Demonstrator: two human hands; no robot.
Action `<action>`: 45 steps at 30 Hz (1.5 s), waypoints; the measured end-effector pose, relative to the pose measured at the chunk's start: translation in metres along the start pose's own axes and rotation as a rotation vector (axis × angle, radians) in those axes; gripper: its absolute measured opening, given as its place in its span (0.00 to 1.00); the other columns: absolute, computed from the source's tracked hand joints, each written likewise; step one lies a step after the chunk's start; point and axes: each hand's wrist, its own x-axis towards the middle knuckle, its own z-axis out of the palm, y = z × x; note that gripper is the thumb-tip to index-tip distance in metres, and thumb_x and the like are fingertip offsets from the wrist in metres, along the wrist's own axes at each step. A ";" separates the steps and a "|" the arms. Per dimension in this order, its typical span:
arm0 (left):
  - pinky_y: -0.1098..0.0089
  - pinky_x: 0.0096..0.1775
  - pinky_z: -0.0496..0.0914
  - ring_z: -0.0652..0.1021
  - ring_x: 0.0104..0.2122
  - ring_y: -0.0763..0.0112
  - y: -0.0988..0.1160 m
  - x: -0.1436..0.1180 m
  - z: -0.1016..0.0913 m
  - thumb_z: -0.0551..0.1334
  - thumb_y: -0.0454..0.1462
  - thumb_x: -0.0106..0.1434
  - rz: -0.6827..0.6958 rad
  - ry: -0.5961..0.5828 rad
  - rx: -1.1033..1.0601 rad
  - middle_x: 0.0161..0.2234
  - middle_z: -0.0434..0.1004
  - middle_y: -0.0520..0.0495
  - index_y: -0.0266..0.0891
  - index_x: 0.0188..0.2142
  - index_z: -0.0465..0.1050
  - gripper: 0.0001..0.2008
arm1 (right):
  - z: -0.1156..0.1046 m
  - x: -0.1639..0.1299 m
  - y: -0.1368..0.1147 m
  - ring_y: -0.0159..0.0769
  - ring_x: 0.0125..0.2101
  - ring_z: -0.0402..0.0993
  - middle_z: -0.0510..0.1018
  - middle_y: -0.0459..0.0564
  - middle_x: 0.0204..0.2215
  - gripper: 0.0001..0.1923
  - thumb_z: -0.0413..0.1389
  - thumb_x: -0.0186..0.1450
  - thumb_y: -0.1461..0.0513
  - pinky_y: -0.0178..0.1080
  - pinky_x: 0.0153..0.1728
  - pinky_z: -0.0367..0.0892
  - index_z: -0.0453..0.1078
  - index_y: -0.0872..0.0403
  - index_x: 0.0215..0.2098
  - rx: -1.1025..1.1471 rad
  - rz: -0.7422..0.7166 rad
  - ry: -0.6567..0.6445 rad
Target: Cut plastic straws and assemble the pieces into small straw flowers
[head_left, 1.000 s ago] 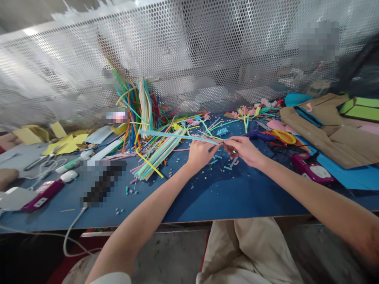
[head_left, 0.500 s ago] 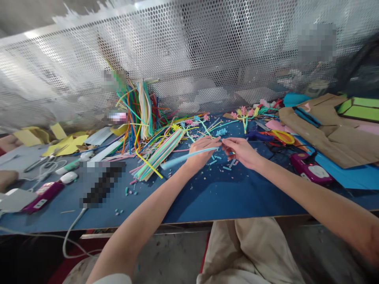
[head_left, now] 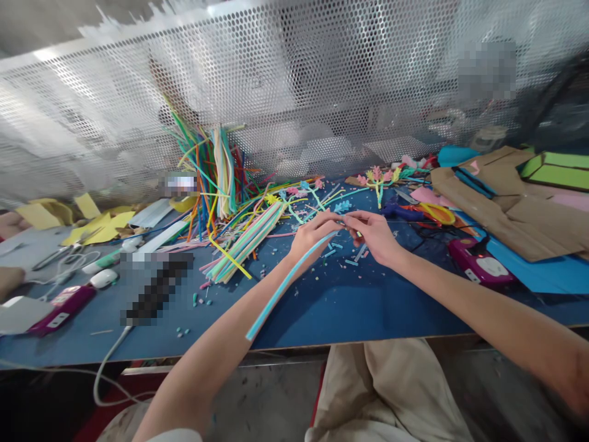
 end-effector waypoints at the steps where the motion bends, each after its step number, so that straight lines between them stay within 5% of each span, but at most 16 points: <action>1: 0.65 0.53 0.75 0.77 0.54 0.68 0.001 0.001 -0.001 0.58 0.33 0.70 -0.002 0.001 -0.007 0.52 0.78 0.45 0.44 0.46 0.77 0.10 | 0.000 0.000 0.000 0.28 0.21 0.62 0.71 0.44 0.23 0.17 0.66 0.56 0.50 0.33 0.17 0.60 0.77 0.53 0.36 -0.001 -0.008 0.007; 9: 0.60 0.57 0.73 0.81 0.47 0.70 0.008 0.006 0.000 0.59 0.34 0.70 0.009 0.082 -0.126 0.46 0.82 0.47 0.43 0.44 0.78 0.09 | 0.003 -0.003 -0.001 0.27 0.18 0.58 0.71 0.43 0.21 0.12 0.65 0.58 0.53 0.34 0.16 0.56 0.76 0.52 0.32 0.014 -0.113 0.068; 16: 0.66 0.40 0.76 0.82 0.38 0.68 0.019 0.015 -0.006 0.66 0.41 0.66 -0.307 0.235 -0.201 0.36 0.84 0.48 0.41 0.36 0.79 0.06 | -0.006 -0.006 -0.010 0.34 0.27 0.70 0.79 0.48 0.28 0.11 0.61 0.62 0.53 0.37 0.27 0.64 0.78 0.51 0.33 -0.363 -0.369 0.073; 20: 0.67 0.38 0.74 0.81 0.38 0.67 0.014 0.016 -0.006 0.67 0.44 0.64 -0.417 0.206 -0.253 0.35 0.83 0.47 0.40 0.34 0.79 0.10 | -0.012 -0.008 -0.014 0.37 0.31 0.73 0.80 0.49 0.32 0.10 0.60 0.63 0.53 0.39 0.31 0.66 0.79 0.50 0.35 -0.464 -0.427 0.007; 25: 0.72 0.31 0.73 0.79 0.26 0.74 0.005 0.014 0.002 0.68 0.48 0.61 -0.612 0.074 -0.681 0.27 0.80 0.51 0.37 0.35 0.72 0.16 | -0.021 -0.007 -0.022 0.38 0.34 0.71 0.78 0.48 0.32 0.08 0.61 0.64 0.54 0.40 0.35 0.67 0.78 0.48 0.33 -0.495 -0.473 -0.144; 35: 0.70 0.33 0.77 0.81 0.27 0.74 0.005 0.011 0.004 0.69 0.49 0.60 -0.667 -0.050 -0.944 0.33 0.82 0.45 0.35 0.40 0.75 0.19 | -0.024 -0.002 -0.023 0.36 0.35 0.70 0.75 0.48 0.34 0.10 0.58 0.66 0.52 0.39 0.36 0.67 0.72 0.50 0.36 -0.442 -0.430 -0.273; 40: 0.71 0.32 0.77 0.80 0.27 0.74 0.004 0.012 0.003 0.67 0.47 0.63 -0.587 -0.042 -0.802 0.31 0.81 0.47 0.35 0.40 0.75 0.16 | -0.024 0.002 -0.017 0.32 0.29 0.68 0.74 0.46 0.31 0.13 0.61 0.63 0.50 0.37 0.30 0.65 0.72 0.50 0.35 -0.403 -0.365 -0.249; 45: 0.68 0.41 0.77 0.82 0.37 0.70 -0.004 0.006 -0.002 0.61 0.40 0.69 -0.249 -0.029 -0.209 0.38 0.82 0.44 0.38 0.40 0.76 0.08 | -0.018 0.007 -0.003 0.29 0.20 0.64 0.69 0.43 0.21 0.16 0.61 0.62 0.47 0.36 0.23 0.63 0.74 0.52 0.34 -0.262 -0.133 -0.161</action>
